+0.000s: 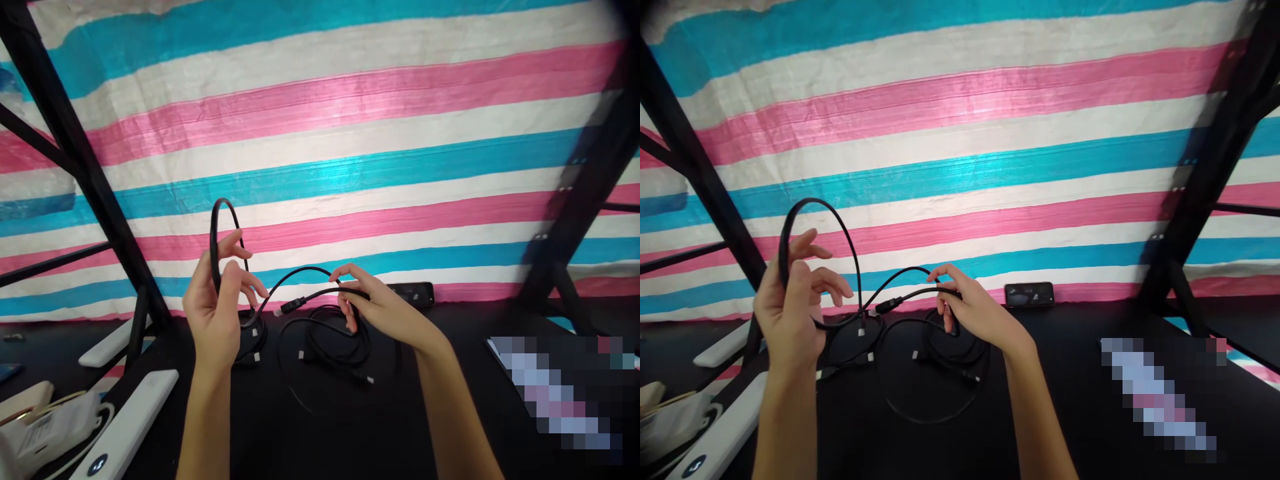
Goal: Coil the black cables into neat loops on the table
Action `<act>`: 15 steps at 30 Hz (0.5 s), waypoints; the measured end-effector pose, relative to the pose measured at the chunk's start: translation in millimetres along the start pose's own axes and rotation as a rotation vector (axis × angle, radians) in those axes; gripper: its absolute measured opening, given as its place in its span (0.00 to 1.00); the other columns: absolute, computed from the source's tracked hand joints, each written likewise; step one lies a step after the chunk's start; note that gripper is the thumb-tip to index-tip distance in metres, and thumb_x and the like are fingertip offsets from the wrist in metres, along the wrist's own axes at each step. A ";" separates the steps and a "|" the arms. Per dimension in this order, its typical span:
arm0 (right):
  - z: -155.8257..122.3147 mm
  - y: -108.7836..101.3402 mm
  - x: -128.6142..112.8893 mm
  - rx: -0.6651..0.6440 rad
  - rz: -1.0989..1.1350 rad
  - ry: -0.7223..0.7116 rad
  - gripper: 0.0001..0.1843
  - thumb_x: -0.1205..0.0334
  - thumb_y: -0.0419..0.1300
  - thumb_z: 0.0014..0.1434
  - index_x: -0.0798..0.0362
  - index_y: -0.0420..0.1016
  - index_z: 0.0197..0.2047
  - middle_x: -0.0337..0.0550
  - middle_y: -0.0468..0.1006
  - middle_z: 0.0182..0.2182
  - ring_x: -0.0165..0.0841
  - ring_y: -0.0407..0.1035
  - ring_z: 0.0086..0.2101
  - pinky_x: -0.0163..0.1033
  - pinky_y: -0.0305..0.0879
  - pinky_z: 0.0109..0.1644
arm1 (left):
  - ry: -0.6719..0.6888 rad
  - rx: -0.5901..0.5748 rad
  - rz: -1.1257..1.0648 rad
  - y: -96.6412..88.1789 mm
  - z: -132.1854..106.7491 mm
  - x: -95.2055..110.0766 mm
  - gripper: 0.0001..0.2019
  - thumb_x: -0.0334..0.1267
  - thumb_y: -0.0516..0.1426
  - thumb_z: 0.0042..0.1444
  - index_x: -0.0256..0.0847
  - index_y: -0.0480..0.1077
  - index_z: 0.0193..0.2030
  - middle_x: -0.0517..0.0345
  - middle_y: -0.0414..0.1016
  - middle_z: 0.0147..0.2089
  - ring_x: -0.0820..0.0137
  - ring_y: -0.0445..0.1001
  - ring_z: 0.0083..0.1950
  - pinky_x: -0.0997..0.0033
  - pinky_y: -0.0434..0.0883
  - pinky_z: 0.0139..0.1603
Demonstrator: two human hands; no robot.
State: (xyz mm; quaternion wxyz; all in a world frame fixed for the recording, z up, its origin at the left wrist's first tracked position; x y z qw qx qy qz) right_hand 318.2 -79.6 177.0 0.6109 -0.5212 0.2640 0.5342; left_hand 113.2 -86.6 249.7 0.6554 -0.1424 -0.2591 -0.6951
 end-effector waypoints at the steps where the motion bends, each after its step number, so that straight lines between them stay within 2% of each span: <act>1: -0.5 -3.4 -2.8 0.036 0.003 -0.010 0.18 0.70 0.46 0.58 0.48 0.61 0.51 0.32 0.67 0.24 0.24 0.63 0.17 0.34 0.63 0.26 | -0.004 0.003 0.002 -1.6 1.2 -1.9 0.13 0.45 0.53 0.59 0.50 0.70 0.50 0.55 0.70 0.45 0.78 0.68 0.23 0.74 0.61 0.18; 4: -3.9 -19.3 -14.1 0.189 -0.033 -0.061 0.27 0.68 0.51 0.56 0.46 0.59 0.60 0.34 0.71 0.25 0.22 0.58 0.16 0.30 0.56 0.21 | -0.015 -0.038 -0.008 -1.0 4.7 -9.0 0.12 0.44 0.53 0.59 0.47 0.72 0.46 0.54 0.70 0.44 0.76 0.69 0.25 0.74 0.62 0.20; 7: -9.1 -33.4 -25.1 0.311 -0.049 -0.117 0.33 0.67 0.57 0.54 0.46 0.58 0.62 0.37 0.76 0.27 0.22 0.55 0.16 0.30 0.51 0.18 | -0.033 -0.148 0.006 9.6 5.7 -16.3 0.11 0.44 0.54 0.57 0.43 0.74 0.41 0.52 0.70 0.46 0.73 0.71 0.31 0.74 0.65 0.22; 9: -12.9 -42.5 -28.2 0.382 -0.040 -0.132 0.30 0.64 0.59 0.53 0.48 0.63 0.60 0.38 0.78 0.27 0.22 0.55 0.15 0.31 0.50 0.17 | -0.077 -0.253 0.008 22.2 2.8 -23.2 0.12 0.44 0.54 0.57 0.41 0.75 0.40 0.50 0.69 0.47 0.69 0.72 0.36 0.74 0.66 0.23; 11: -17.5 -53.5 -29.4 0.471 -0.039 -0.144 0.25 0.62 0.60 0.53 0.50 0.68 0.56 0.39 0.79 0.26 0.24 0.59 0.17 0.31 0.53 0.18 | -0.119 -0.338 -0.001 34.4 -2.3 -29.5 0.13 0.44 0.53 0.59 0.40 0.76 0.39 0.48 0.69 0.48 0.66 0.72 0.40 0.74 0.67 0.25; 13: -22.0 -64.4 -29.0 0.560 -0.054 -0.153 0.21 0.61 0.61 0.52 0.51 0.72 0.51 0.41 0.79 0.26 0.29 0.67 0.22 0.33 0.59 0.22 | -0.125 -0.365 0.000 41.9 -6.7 -32.9 0.15 0.44 0.51 0.60 0.40 0.76 0.37 0.48 0.69 0.49 0.65 0.71 0.43 0.73 0.67 0.28; 15: -25.8 -74.2 -27.3 0.645 -0.065 -0.159 0.17 0.61 0.62 0.51 0.53 0.76 0.46 0.42 0.80 0.25 0.35 0.73 0.30 0.35 0.65 0.28 | -0.109 -0.335 0.007 44.0 -9.2 -35.4 0.15 0.44 0.50 0.60 0.40 0.76 0.36 0.49 0.69 0.49 0.64 0.70 0.45 0.72 0.68 0.31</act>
Point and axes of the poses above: each hand's wrist, its own z-axis towards the middle knuckle, its own y-axis out of the palm, x = y × z, the point moved 10 cm from there along z, towards the middle knuckle
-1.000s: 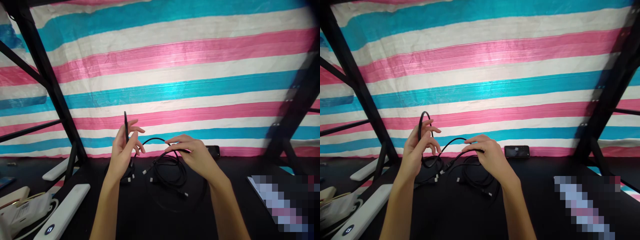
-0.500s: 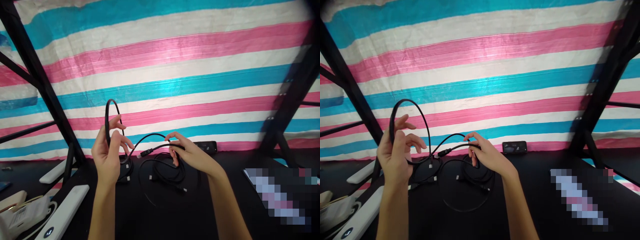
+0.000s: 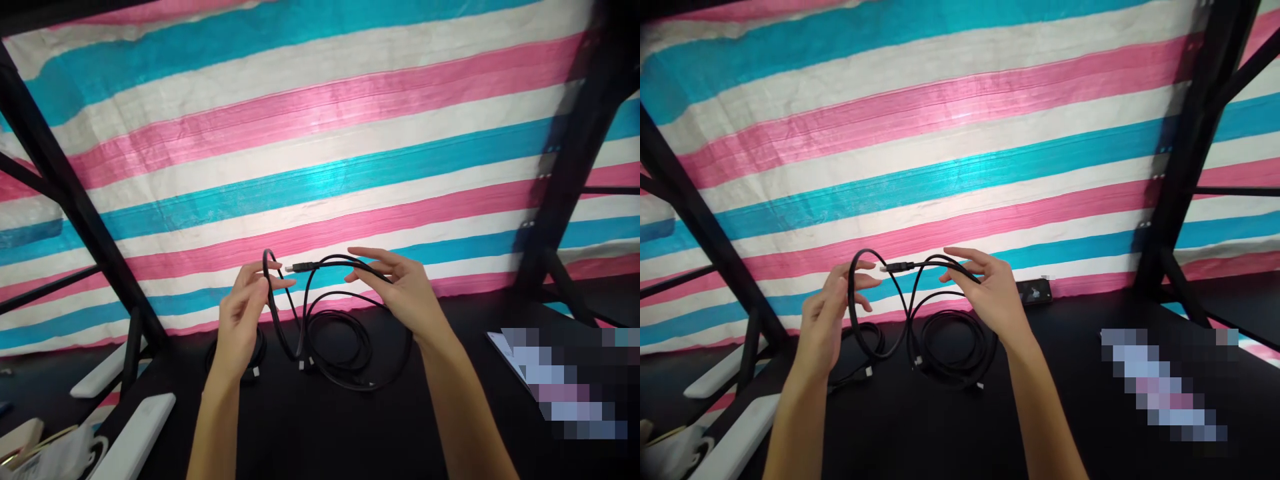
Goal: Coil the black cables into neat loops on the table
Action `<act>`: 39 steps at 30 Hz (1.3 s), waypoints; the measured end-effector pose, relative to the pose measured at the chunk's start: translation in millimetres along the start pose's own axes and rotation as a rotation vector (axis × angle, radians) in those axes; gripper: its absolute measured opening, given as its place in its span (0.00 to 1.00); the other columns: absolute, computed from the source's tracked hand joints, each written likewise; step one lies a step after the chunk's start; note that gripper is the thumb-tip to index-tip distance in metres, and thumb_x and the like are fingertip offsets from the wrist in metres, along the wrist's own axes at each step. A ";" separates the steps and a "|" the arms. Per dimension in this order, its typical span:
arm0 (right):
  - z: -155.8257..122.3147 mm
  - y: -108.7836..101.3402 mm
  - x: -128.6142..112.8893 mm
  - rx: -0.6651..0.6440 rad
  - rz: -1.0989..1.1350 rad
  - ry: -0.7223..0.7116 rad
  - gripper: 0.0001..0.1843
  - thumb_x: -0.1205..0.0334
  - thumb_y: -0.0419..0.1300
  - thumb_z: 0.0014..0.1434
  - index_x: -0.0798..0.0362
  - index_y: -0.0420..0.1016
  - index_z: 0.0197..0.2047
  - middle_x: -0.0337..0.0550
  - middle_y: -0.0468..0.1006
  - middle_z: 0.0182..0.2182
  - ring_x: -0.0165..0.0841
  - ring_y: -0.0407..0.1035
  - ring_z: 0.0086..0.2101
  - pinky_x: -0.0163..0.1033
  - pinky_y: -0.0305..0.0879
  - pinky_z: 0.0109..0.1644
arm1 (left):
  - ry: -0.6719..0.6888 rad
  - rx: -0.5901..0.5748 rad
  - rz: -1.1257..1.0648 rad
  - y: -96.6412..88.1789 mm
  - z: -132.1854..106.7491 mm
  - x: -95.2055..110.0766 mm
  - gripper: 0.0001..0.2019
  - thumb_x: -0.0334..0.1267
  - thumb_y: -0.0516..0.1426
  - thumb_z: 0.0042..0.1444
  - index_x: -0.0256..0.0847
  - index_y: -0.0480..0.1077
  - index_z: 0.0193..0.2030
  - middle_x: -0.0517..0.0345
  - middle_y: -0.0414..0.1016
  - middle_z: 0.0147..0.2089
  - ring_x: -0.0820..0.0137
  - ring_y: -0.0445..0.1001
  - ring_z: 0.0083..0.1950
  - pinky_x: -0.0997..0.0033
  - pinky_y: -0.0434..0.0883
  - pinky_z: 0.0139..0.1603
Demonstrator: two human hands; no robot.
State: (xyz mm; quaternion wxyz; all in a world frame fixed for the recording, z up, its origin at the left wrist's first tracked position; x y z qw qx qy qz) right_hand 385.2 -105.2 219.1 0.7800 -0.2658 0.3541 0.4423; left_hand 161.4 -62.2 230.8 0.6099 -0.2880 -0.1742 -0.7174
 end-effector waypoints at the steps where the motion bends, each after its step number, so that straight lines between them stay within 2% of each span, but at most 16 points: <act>1: 1.0 -4.2 1.5 0.037 -0.001 -0.003 0.15 0.61 0.62 0.51 0.53 0.77 0.44 0.43 0.80 0.25 0.38 0.74 0.33 0.37 0.68 0.31 | 0.006 0.030 0.002 -0.5 -0.7 -1.7 0.15 0.44 0.50 0.60 0.41 0.76 0.36 0.49 0.69 0.48 0.63 0.70 0.45 0.71 0.68 0.32; 3: 2.3 -10.9 3.3 0.103 0.019 -0.021 0.13 0.62 0.62 0.50 0.54 0.79 0.40 0.44 0.80 0.26 0.41 0.75 0.36 0.40 0.71 0.36 | 0.027 0.104 0.013 -4.4 -1.9 -4.0 0.15 0.44 0.49 0.59 0.41 0.76 0.36 0.50 0.69 0.47 0.63 0.70 0.45 0.69 0.69 0.33; 7: -0.5 -23.0 -1.6 0.237 0.021 -0.128 0.14 0.63 0.62 0.51 0.52 0.79 0.42 0.45 0.81 0.35 0.40 0.76 0.37 0.43 0.73 0.41 | 0.168 0.210 0.119 -12.0 -3.3 5.6 0.15 0.42 0.49 0.58 0.41 0.75 0.30 0.51 0.67 0.48 0.62 0.68 0.47 0.68 0.69 0.37; 9: -4.2 -27.0 -7.5 0.280 -0.020 -0.199 0.14 0.64 0.62 0.52 0.50 0.79 0.43 0.42 0.81 0.38 0.39 0.75 0.39 0.42 0.73 0.43 | 0.201 0.222 0.243 -11.2 -2.2 8.3 0.11 0.39 0.51 0.58 0.42 0.75 0.34 0.52 0.65 0.50 0.63 0.66 0.50 0.68 0.68 0.41; 11: -7.6 -28.6 -14.2 0.289 -0.069 -0.266 0.13 0.64 0.62 0.52 0.48 0.79 0.43 0.40 0.81 0.38 0.38 0.75 0.40 0.42 0.73 0.44 | 0.180 0.207 0.381 -7.9 0.7 3.9 0.09 0.38 0.53 0.57 0.44 0.73 0.41 0.52 0.64 0.52 0.63 0.64 0.53 0.68 0.67 0.43; 13: -10.9 -30.8 -20.7 0.297 -0.130 -0.323 0.12 0.63 0.63 0.52 0.46 0.80 0.41 0.39 0.81 0.36 0.39 0.76 0.38 0.42 0.73 0.42 | 0.141 0.200 0.467 -6.4 3.6 -5.0 0.11 0.38 0.56 0.54 0.44 0.69 0.44 0.51 0.64 0.52 0.63 0.64 0.53 0.67 0.66 0.43; 18: -15.3 -42.3 -29.0 0.359 -0.247 -0.384 0.08 0.61 0.65 0.50 0.45 0.81 0.36 0.38 0.81 0.31 0.37 0.75 0.31 0.41 0.73 0.34 | 0.074 0.293 0.405 -21.0 6.1 -21.9 0.15 0.41 0.61 0.49 0.43 0.61 0.41 0.52 0.67 0.47 0.64 0.68 0.49 0.67 0.65 0.42; 20: -15.7 -46.5 -29.6 0.382 -0.231 -0.396 0.07 0.61 0.65 0.50 0.45 0.81 0.34 0.38 0.81 0.29 0.37 0.75 0.30 0.40 0.72 0.32 | 0.077 0.181 0.401 -13.6 8.7 -21.5 0.15 0.41 0.61 0.50 0.43 0.62 0.41 0.53 0.69 0.47 0.64 0.68 0.50 0.66 0.64 0.44; 24: -14.9 -45.1 -31.4 0.344 -0.119 -0.425 0.05 0.62 0.67 0.47 0.45 0.81 0.31 0.37 0.80 0.27 0.35 0.74 0.28 0.39 0.70 0.30 | 0.016 -0.201 0.306 23.1 4.7 -21.0 0.18 0.40 0.58 0.54 0.45 0.64 0.52 0.51 0.69 0.52 0.63 0.68 0.53 0.63 0.63 0.49; 27: -12.1 -30.8 -31.5 0.190 0.002 -0.404 0.06 0.65 0.67 0.46 0.44 0.81 0.29 0.35 0.79 0.24 0.31 0.71 0.23 0.38 0.70 0.27 | -0.023 -0.292 0.221 39.7 -1.3 -14.6 0.21 0.40 0.55 0.57 0.48 0.62 0.58 0.49 0.67 0.56 0.62 0.67 0.55 0.62 0.63 0.50; 29: -11.7 -22.4 -31.4 0.116 0.050 -0.382 0.07 0.67 0.66 0.47 0.44 0.81 0.29 0.35 0.78 0.23 0.28 0.67 0.18 0.36 0.68 0.23 | -0.050 -0.336 0.182 49.5 -4.1 -11.5 0.15 0.41 0.53 0.58 0.46 0.68 0.52 0.49 0.70 0.52 0.62 0.69 0.51 0.62 0.64 0.49; 31: -11.3 -18.1 -30.3 0.102 0.050 -0.362 0.07 0.68 0.65 0.47 0.45 0.81 0.29 0.35 0.77 0.22 0.27 0.64 0.16 0.36 0.67 0.21 | -0.072 -0.379 0.145 56.7 -5.6 -9.8 0.10 0.42 0.53 0.59 0.42 0.73 0.41 0.51 0.73 0.41 0.63 0.71 0.43 0.63 0.66 0.45; 33: -10.9 -16.6 -30.9 0.126 0.033 -0.377 0.07 0.67 0.66 0.47 0.45 0.81 0.29 0.36 0.77 0.23 0.28 0.67 0.19 0.37 0.69 0.23 | -0.067 -0.368 0.119 56.5 -4.0 -8.4 0.11 0.42 0.53 0.58 0.40 0.72 0.32 0.51 0.72 0.35 0.64 0.70 0.38 0.64 0.66 0.42; 37: -10.1 -14.3 -33.9 0.195 0.012 -0.461 0.06 0.66 0.66 0.47 0.46 0.81 0.31 0.41 0.80 0.33 0.38 0.74 0.36 0.43 0.72 0.37 | -0.001 -0.199 0.126 36.1 4.4 -10.5 0.12 0.40 0.53 0.58 0.40 0.68 0.25 0.50 0.70 0.42 0.64 0.70 0.42 0.66 0.66 0.42; 39: -9.4 -20.9 -30.0 0.296 0.016 -0.453 0.04 0.64 0.65 0.50 0.47 0.80 0.31 0.42 0.79 0.36 0.39 0.73 0.39 0.44 0.72 0.37 | 0.010 -0.101 0.151 22.3 7.5 -16.1 0.13 0.40 0.53 0.58 0.40 0.66 0.24 0.52 0.69 0.42 0.65 0.69 0.44 0.67 0.65 0.43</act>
Point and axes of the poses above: each hand's wrist, its own z-axis towards the middle knuckle, its own y-axis out of the palm, x = y × z, the point moved 10 cm from there along z, towards the middle knuckle
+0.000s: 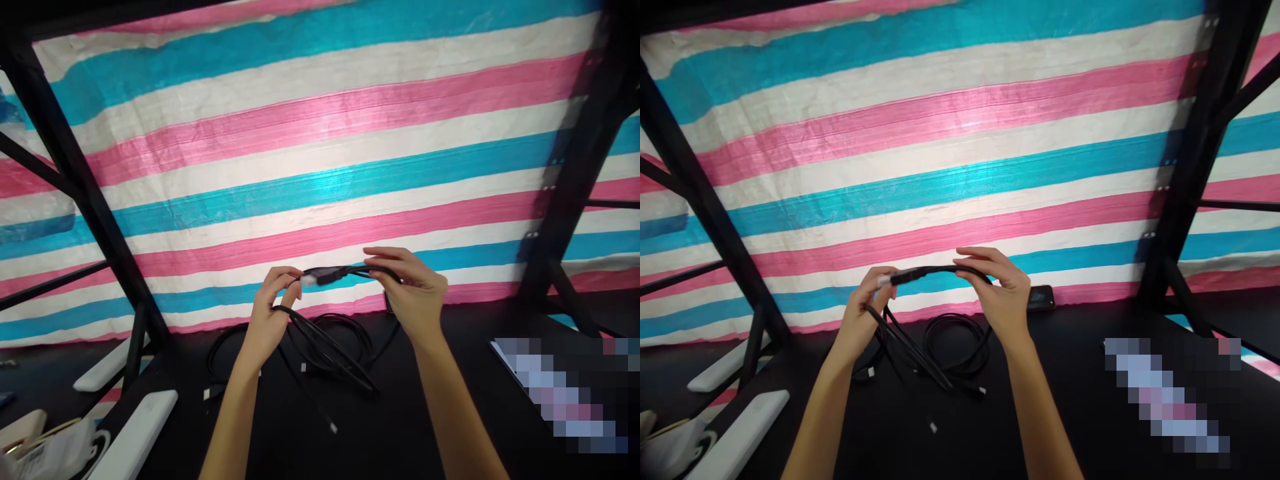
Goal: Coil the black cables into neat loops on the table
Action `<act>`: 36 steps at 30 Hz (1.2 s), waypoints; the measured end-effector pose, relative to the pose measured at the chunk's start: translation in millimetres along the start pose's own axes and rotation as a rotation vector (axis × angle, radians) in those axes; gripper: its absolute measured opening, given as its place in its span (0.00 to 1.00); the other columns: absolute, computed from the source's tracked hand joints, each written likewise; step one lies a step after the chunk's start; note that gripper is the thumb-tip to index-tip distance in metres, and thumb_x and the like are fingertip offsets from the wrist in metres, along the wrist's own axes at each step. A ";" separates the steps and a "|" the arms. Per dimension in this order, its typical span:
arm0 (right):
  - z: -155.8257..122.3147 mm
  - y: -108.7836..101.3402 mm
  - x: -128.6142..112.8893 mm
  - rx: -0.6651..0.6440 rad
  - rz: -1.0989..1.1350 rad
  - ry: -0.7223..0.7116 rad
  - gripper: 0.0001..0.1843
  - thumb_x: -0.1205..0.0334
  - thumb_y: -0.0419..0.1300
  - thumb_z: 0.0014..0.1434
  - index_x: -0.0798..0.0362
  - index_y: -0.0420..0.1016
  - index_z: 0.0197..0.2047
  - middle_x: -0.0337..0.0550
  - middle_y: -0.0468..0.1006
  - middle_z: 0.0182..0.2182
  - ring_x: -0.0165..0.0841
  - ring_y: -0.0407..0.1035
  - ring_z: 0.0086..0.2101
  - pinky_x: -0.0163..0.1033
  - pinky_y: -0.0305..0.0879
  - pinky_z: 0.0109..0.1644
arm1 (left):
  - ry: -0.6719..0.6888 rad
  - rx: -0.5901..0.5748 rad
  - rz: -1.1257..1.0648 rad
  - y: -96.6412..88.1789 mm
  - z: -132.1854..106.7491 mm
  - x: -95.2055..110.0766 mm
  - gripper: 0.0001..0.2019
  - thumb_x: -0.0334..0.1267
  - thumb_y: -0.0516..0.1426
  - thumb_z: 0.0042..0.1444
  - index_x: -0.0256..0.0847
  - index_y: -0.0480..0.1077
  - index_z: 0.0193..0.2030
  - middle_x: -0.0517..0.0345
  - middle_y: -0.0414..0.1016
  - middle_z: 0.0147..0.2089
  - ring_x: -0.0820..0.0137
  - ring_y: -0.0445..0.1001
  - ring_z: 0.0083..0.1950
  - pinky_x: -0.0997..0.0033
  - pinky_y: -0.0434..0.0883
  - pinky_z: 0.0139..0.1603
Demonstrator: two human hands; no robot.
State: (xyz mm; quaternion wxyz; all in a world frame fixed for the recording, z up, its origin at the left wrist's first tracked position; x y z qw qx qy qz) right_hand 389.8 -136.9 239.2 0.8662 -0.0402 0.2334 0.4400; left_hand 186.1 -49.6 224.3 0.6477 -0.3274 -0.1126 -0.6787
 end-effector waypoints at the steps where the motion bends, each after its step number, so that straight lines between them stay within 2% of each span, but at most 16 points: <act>1: 0.1 -7.3 3.6 0.080 -0.006 0.020 0.03 0.62 0.64 0.51 0.48 0.79 0.31 0.42 0.79 0.35 0.38 0.73 0.37 0.43 0.72 0.35 | -0.006 0.048 0.006 -6.9 0.4 -4.2 0.13 0.40 0.53 0.58 0.40 0.65 0.24 0.52 0.69 0.42 0.65 0.69 0.44 0.67 0.65 0.44; 4: -3.8 -36.7 19.0 0.349 0.002 0.138 0.09 0.55 0.60 0.55 0.52 0.76 0.31 0.40 0.77 0.29 0.31 0.72 0.26 0.36 0.69 0.24 | -0.036 0.196 -0.018 -28.2 0.0 -15.0 0.13 0.43 0.52 0.59 0.40 0.65 0.25 0.54 0.69 0.40 0.65 0.68 0.46 0.67 0.64 0.46; 7: -6.8 -55.9 35.6 0.472 0.067 0.266 0.15 0.49 0.56 0.57 0.53 0.72 0.34 0.38 0.75 0.26 0.25 0.66 0.17 0.31 0.61 0.17 | -0.058 0.349 -0.127 -47.1 -2.7 -22.4 0.15 0.46 0.52 0.59 0.40 0.63 0.25 0.55 0.70 0.37 0.67 0.68 0.44 0.68 0.63 0.45; 11: -6.7 -66.9 58.6 0.479 0.192 0.400 0.18 0.45 0.56 0.55 0.52 0.70 0.36 0.35 0.73 0.24 0.22 0.61 0.14 0.29 0.57 0.16 | -0.111 0.504 -0.358 -62.1 -6.7 -36.7 0.16 0.48 0.54 0.57 0.39 0.61 0.24 0.60 0.66 0.31 0.71 0.71 0.40 0.71 0.65 0.44; 15: -7.5 -75.5 80.9 0.456 0.291 0.501 0.20 0.43 0.61 0.49 0.51 0.68 0.35 0.32 0.71 0.22 0.21 0.59 0.13 0.28 0.55 0.14 | -0.163 0.597 -0.526 -75.3 -8.2 -54.7 0.17 0.51 0.58 0.52 0.39 0.61 0.25 0.64 0.63 0.28 0.76 0.71 0.32 0.73 0.68 0.41; 17: -7.8 -82.6 87.9 0.448 0.307 0.536 0.19 0.44 0.63 0.48 0.50 0.70 0.36 0.31 0.70 0.22 0.21 0.58 0.13 0.29 0.54 0.13 | -0.188 0.627 -0.544 -83.4 -9.0 -61.7 0.18 0.51 0.60 0.49 0.39 0.62 0.26 0.65 0.61 0.26 0.79 0.69 0.27 0.76 0.69 0.34; 19: -8.2 -91.3 90.9 0.446 0.299 0.567 0.16 0.47 0.63 0.50 0.49 0.72 0.36 0.32 0.69 0.22 0.20 0.57 0.13 0.29 0.53 0.13 | -0.208 0.637 -0.515 -90.1 -9.8 -64.6 0.17 0.50 0.61 0.48 0.38 0.64 0.27 0.66 0.60 0.23 0.81 0.64 0.21 0.80 0.64 0.23; 22: -7.6 -101.2 88.5 0.420 0.270 0.608 0.12 0.52 0.63 0.51 0.49 0.75 0.37 0.33 0.68 0.21 0.19 0.56 0.12 0.30 0.49 0.12 | -0.195 0.569 -0.408 -90.9 -8.3 -56.8 0.15 0.48 0.60 0.50 0.38 0.66 0.26 0.67 0.57 0.20 0.83 0.56 0.15 0.81 0.52 0.13; 24: -5.6 -99.7 84.0 0.338 0.217 0.630 0.14 0.53 0.64 0.51 0.51 0.77 0.38 0.35 0.69 0.21 0.19 0.53 0.11 0.31 0.43 0.11 | -0.146 0.476 -0.309 -83.8 -6.3 -43.7 0.13 0.47 0.59 0.52 0.38 0.68 0.26 0.67 0.56 0.17 0.82 0.55 0.14 0.80 0.51 0.12; 26: -3.2 -90.7 78.1 0.205 0.124 0.631 0.17 0.50 0.63 0.50 0.51 0.77 0.40 0.36 0.71 0.20 0.18 0.49 0.11 0.32 0.38 0.11 | -0.103 0.342 -0.207 -68.5 -4.4 -29.3 0.12 0.46 0.58 0.53 0.38 0.71 0.28 0.66 0.57 0.16 0.81 0.55 0.14 0.78 0.53 0.13; 30: -6.7 -53.8 72.7 -0.117 -0.079 0.624 0.22 0.46 0.60 0.52 0.53 0.77 0.43 0.37 0.72 0.20 0.19 0.46 0.11 0.31 0.39 0.13 | -0.026 0.079 -0.022 -28.6 -5.2 -3.5 0.08 0.41 0.58 0.53 0.40 0.75 0.31 0.64 0.63 0.16 0.78 0.59 0.15 0.77 0.57 0.15; 33: -13.7 -24.8 73.1 -0.283 -0.166 0.616 0.23 0.46 0.60 0.52 0.55 0.77 0.45 0.39 0.73 0.21 0.20 0.47 0.13 0.30 0.41 0.14 | 0.023 -0.017 0.052 -7.1 -6.5 9.1 0.07 0.38 0.58 0.54 0.41 0.75 0.30 0.62 0.68 0.18 0.77 0.63 0.17 0.75 0.62 0.19; 36: -24.1 5.0 76.4 -0.430 -0.149 0.648 0.25 0.46 0.57 0.54 0.55 0.76 0.48 0.40 0.75 0.23 0.20 0.48 0.15 0.30 0.44 0.16 | 0.064 -0.057 0.070 4.7 -5.4 15.7 0.07 0.37 0.56 0.55 0.41 0.75 0.29 0.59 0.72 0.23 0.74 0.68 0.23 0.73 0.66 0.26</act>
Point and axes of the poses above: each hand's wrist, its own z-axis towards the middle knuckle, its own y-axis out of the palm, x = y × z, the point moved 10 cm from there along z, towards the middle knuckle
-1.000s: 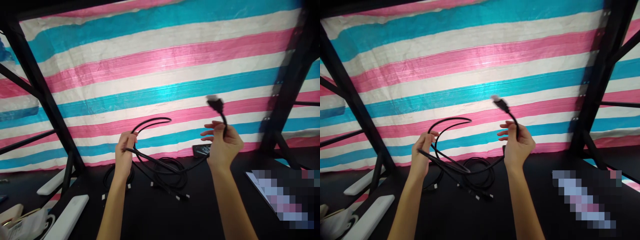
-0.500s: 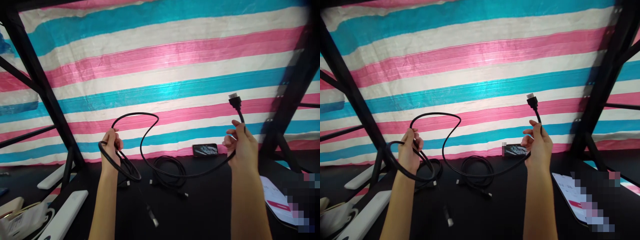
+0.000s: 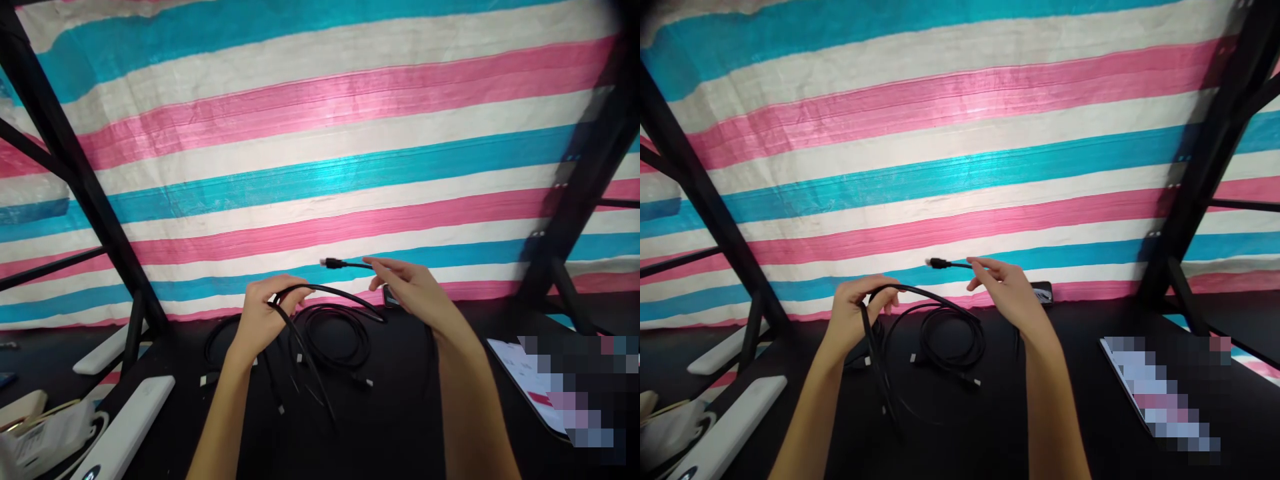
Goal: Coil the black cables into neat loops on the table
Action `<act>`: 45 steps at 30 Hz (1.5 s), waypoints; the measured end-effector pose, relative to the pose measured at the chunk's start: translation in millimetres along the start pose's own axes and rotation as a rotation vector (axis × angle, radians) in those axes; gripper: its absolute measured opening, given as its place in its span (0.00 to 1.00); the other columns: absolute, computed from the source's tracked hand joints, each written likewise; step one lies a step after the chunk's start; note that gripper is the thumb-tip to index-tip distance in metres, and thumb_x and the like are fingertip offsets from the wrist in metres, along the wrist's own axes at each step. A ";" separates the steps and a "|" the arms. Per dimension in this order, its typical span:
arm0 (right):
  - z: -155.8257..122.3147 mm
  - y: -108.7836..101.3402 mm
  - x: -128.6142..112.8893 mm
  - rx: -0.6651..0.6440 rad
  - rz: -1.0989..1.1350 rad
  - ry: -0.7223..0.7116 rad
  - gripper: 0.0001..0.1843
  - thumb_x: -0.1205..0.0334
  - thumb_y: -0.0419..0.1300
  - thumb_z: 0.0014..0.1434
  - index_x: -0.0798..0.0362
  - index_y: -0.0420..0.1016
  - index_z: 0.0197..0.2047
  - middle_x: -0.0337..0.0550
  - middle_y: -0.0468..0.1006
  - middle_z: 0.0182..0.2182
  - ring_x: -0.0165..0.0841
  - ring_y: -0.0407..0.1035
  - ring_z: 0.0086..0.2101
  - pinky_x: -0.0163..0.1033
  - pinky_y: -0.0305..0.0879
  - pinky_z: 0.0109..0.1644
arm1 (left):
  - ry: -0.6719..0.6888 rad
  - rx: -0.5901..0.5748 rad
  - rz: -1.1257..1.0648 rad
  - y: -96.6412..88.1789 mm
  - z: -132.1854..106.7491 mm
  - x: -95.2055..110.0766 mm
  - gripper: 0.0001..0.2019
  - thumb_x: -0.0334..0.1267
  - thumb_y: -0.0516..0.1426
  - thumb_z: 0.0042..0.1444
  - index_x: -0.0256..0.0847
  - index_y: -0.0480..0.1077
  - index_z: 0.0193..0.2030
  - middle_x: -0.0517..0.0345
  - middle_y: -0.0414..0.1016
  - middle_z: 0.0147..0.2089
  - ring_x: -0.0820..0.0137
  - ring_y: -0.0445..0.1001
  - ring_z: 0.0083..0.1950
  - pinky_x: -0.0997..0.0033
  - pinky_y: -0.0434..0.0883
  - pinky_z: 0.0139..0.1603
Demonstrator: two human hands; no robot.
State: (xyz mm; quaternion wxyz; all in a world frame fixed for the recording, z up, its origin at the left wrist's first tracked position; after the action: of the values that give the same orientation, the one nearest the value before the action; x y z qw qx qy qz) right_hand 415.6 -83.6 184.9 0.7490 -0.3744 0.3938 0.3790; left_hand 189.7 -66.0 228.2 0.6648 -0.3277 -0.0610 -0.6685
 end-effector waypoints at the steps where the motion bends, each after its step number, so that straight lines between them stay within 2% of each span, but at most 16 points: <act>1: 0.9 10.3 1.3 -0.053 0.010 0.018 0.25 0.46 0.57 0.55 0.55 0.75 0.49 0.40 0.75 0.23 0.20 0.48 0.15 0.31 0.45 0.17 | 0.025 -0.007 0.003 2.2 0.8 2.6 0.07 0.37 0.57 0.56 0.41 0.75 0.29 0.58 0.73 0.26 0.72 0.71 0.27 0.72 0.68 0.30; 5: -2.2 47.3 6.1 -0.278 0.079 0.108 0.28 0.43 0.54 0.56 0.57 0.75 0.48 0.44 0.77 0.28 0.22 0.54 0.17 0.32 0.50 0.20 | 0.090 -0.030 0.041 8.4 2.3 7.7 0.06 0.35 0.57 0.55 0.41 0.73 0.29 0.51 0.74 0.45 0.65 0.72 0.47 0.67 0.67 0.46; 8: -12.7 68.0 1.8 -0.454 0.121 0.140 0.30 0.40 0.52 0.57 0.56 0.74 0.50 0.47 0.77 0.32 0.28 0.65 0.25 0.34 0.59 0.26 | 0.017 -0.059 0.004 15.0 2.0 -3.0 0.07 0.36 0.54 0.58 0.40 0.72 0.32 0.50 0.70 0.52 0.64 0.69 0.52 0.66 0.65 0.51; 10: -19.8 75.1 -7.3 -0.528 0.177 0.120 0.30 0.40 0.50 0.58 0.53 0.72 0.53 0.48 0.77 0.38 0.33 0.69 0.34 0.36 0.63 0.33 | -0.061 -0.105 -0.073 22.8 0.9 -13.4 0.08 0.38 0.52 0.60 0.40 0.70 0.35 0.50 0.70 0.53 0.65 0.69 0.52 0.67 0.65 0.50; 13: -27.5 80.6 -20.3 -0.588 0.314 0.104 0.30 0.40 0.46 0.60 0.50 0.69 0.56 0.48 0.73 0.50 0.37 0.69 0.43 0.39 0.65 0.40 | -0.150 -0.219 -0.120 39.2 -2.6 -24.2 0.09 0.39 0.50 0.61 0.40 0.69 0.37 0.52 0.72 0.49 0.66 0.69 0.51 0.68 0.64 0.50; 16: -28.7 82.2 -23.8 -0.579 0.386 0.117 0.31 0.39 0.46 0.60 0.49 0.68 0.57 0.48 0.70 0.54 0.38 0.69 0.46 0.40 0.66 0.43 | -0.194 -0.313 -0.074 51.8 -6.3 -28.8 0.11 0.41 0.49 0.61 0.40 0.68 0.35 0.57 0.73 0.36 0.70 0.69 0.39 0.72 0.63 0.41; 19: -25.3 79.5 -23.2 -0.524 0.355 0.100 0.29 0.43 0.51 0.59 0.49 0.65 0.59 0.47 0.74 0.48 0.37 0.70 0.45 0.40 0.66 0.44 | -0.232 -0.279 -0.049 49.6 -5.1 -33.5 0.12 0.42 0.50 0.60 0.39 0.66 0.30 0.61 0.66 0.28 0.73 0.63 0.30 0.74 0.60 0.33; 22: -23.5 74.7 -25.6 -0.493 0.285 0.036 0.30 0.47 0.56 0.57 0.50 0.63 0.60 0.45 0.78 0.36 0.36 0.72 0.39 0.41 0.65 0.44 | -0.255 -0.118 -0.059 30.7 0.3 -41.1 0.11 0.39 0.52 0.59 0.39 0.65 0.27 0.63 0.61 0.24 0.75 0.59 0.27 0.75 0.57 0.30; 24: -21.5 68.5 -25.8 -0.453 0.167 -0.019 0.27 0.52 0.61 0.54 0.51 0.67 0.56 0.41 0.77 0.30 0.35 0.71 0.35 0.40 0.65 0.41 | -0.259 0.002 -0.075 15.1 2.3 -47.0 0.11 0.39 0.52 0.58 0.39 0.65 0.26 0.63 0.59 0.23 0.75 0.58 0.26 0.75 0.57 0.29; 27: -16.7 60.4 -23.5 -0.383 0.004 -0.083 0.13 0.58 0.61 0.51 0.51 0.76 0.41 0.41 0.76 0.30 0.35 0.70 0.34 0.39 0.63 0.39 | -0.267 0.154 -0.114 -3.5 1.2 -55.2 0.11 0.41 0.52 0.58 0.39 0.65 0.26 0.63 0.61 0.24 0.75 0.59 0.26 0.75 0.57 0.30; 29: -13.8 60.1 -22.8 -0.370 -0.012 -0.114 0.07 0.60 0.59 0.52 0.52 0.75 0.35 0.42 0.76 0.32 0.35 0.70 0.37 0.39 0.63 0.41 | -0.275 0.235 -0.153 -11.3 -1.2 -59.5 0.11 0.41 0.53 0.57 0.39 0.65 0.26 0.62 0.63 0.25 0.76 0.59 0.26 0.76 0.58 0.30; 33: -14.0 71.5 -24.6 -0.446 0.022 -0.154 0.04 0.62 0.60 0.51 0.52 0.73 0.33 0.41 0.76 0.35 0.34 0.69 0.39 0.39 0.61 0.46 | -0.331 0.346 -0.246 -18.6 -5.7 -71.9 0.12 0.43 0.55 0.55 0.39 0.65 0.26 0.62 0.65 0.27 0.77 0.60 0.25 0.77 0.59 0.29; 36: -18.3 82.6 -29.0 -0.525 0.129 -0.154 0.07 0.59 0.60 0.52 0.53 0.70 0.30 0.39 0.75 0.28 0.31 0.69 0.32 0.37 0.63 0.40 | -0.397 0.361 -0.301 -18.5 -6.9 -83.8 0.14 0.47 0.57 0.53 0.39 0.64 0.26 0.62 0.65 0.26 0.77 0.61 0.25 0.78 0.60 0.28; 39: -19.2 88.8 -29.5 -0.545 0.311 -0.085 0.15 0.50 0.55 0.57 0.53 0.66 0.28 0.32 0.66 0.14 0.27 0.65 0.19 0.33 0.62 0.27 | -0.445 0.296 -0.349 -10.9 -5.9 -92.0 0.16 0.51 0.57 0.52 0.39 0.63 0.27 0.61 0.66 0.27 0.77 0.63 0.24 0.77 0.62 0.27; 42: -14.6 86.1 -24.0 -0.480 0.407 -0.001 0.20 0.45 0.51 0.59 0.52 0.63 0.26 0.29 0.58 0.10 0.24 0.56 0.12 0.30 0.50 0.16 | -0.491 0.164 -0.348 3.1 -5.6 -97.7 0.18 0.55 0.54 0.53 0.39 0.64 0.31 0.57 0.70 0.31 0.75 0.67 0.26 0.74 0.65 0.31; 45: -8.1 74.6 -19.3 -0.392 0.478 0.035 0.20 0.46 0.52 0.58 0.52 0.61 0.23 0.28 0.54 0.10 0.22 0.49 0.12 0.30 0.44 0.15 | -0.495 0.119 -0.284 5.1 -5.8 -102.2 0.20 0.56 0.52 0.55 0.39 0.67 0.40 0.52 0.73 0.40 0.70 0.72 0.36 0.71 0.67 0.39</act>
State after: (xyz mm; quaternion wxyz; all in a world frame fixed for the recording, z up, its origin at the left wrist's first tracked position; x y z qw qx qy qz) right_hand 341.0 -63.6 178.9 0.5453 -0.4151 0.4031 0.6066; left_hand 182.3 17.3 168.8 0.5477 -0.4293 -0.3057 -0.6498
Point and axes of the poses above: each hand's wrist, its own z-axis towards the middle knuckle, its own y-axis out of the palm, x = y × z, the point moved 10 cm from there along z, towards the middle knuckle
